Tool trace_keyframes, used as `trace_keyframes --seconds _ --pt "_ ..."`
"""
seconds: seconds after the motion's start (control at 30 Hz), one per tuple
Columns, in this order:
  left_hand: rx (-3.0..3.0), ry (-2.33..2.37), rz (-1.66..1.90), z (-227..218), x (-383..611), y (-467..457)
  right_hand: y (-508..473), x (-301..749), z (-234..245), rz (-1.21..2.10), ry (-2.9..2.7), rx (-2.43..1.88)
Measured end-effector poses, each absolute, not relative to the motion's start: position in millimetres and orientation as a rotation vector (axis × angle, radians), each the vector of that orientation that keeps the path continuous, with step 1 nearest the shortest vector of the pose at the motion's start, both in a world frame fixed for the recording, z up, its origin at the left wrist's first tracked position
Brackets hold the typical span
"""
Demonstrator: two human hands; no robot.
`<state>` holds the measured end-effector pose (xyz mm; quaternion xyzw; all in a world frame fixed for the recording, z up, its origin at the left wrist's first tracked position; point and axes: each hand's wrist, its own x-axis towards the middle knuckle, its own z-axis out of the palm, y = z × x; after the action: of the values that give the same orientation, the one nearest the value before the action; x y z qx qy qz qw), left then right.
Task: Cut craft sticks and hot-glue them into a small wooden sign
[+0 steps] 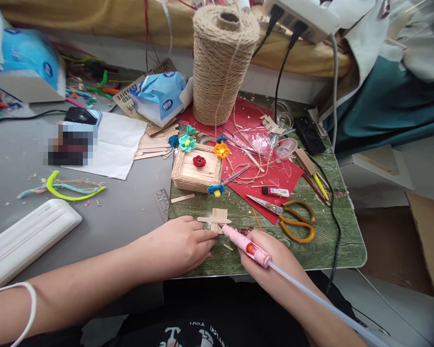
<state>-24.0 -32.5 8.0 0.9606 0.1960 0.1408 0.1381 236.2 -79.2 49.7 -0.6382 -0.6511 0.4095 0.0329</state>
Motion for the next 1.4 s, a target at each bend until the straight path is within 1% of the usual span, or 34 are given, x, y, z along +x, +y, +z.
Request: trace_keyframes --seconds 0.47,1.03,1.4 --pt "2.763 0.563 0.401 9 -23 -32 -82 239 51 1.267 -1.958 -1.999" --pt "2.756 0.561 0.38 9 -24 -31 -93 240 40 1.176 -1.927 -2.045" --pt "2.749 0.558 0.367 6 -26 -33 -103 237 34 1.11 -1.863 -1.999"
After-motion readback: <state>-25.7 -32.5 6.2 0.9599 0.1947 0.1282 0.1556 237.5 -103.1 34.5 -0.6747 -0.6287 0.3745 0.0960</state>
